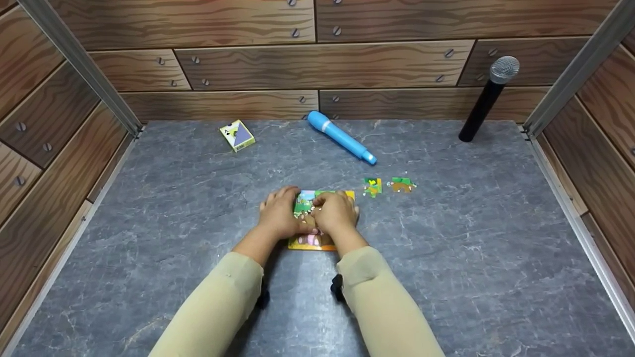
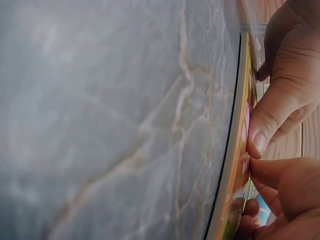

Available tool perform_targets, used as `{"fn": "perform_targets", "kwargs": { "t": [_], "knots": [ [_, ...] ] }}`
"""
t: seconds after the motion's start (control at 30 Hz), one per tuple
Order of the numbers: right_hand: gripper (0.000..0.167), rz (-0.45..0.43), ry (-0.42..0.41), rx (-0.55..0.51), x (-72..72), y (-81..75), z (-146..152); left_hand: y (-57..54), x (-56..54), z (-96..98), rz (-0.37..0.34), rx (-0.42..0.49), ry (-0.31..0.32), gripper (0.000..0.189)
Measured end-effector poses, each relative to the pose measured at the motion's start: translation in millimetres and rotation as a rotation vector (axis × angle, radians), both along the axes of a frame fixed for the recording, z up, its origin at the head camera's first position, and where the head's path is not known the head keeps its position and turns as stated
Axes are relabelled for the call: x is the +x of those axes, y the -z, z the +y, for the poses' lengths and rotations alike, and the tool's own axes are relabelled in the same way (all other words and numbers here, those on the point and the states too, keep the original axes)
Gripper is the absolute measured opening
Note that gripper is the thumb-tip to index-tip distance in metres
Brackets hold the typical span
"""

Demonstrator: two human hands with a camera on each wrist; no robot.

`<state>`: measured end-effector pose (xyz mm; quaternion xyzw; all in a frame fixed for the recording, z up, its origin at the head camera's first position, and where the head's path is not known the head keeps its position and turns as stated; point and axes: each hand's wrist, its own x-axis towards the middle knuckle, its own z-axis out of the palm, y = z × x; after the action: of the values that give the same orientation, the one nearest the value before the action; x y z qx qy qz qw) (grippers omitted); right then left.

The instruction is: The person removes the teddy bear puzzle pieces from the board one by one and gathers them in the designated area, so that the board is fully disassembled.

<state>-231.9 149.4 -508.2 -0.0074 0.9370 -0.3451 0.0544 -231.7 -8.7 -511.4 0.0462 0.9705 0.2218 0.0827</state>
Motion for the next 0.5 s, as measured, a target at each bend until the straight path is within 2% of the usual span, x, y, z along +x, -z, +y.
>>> {"fn": "perform_targets", "kwargs": {
  "t": [0.27,0.5],
  "knots": [
    [0.021,0.008,0.021,-0.025,-0.7,-0.1,-0.3,0.5,1.8,-1.4,0.001,0.019,0.003,0.121],
    [0.017,-0.028,0.015,-0.051,-1.9,-3.9,-0.5,-1.4,5.0,-1.0,-0.006,0.015,0.004,0.118]
  ]
}}
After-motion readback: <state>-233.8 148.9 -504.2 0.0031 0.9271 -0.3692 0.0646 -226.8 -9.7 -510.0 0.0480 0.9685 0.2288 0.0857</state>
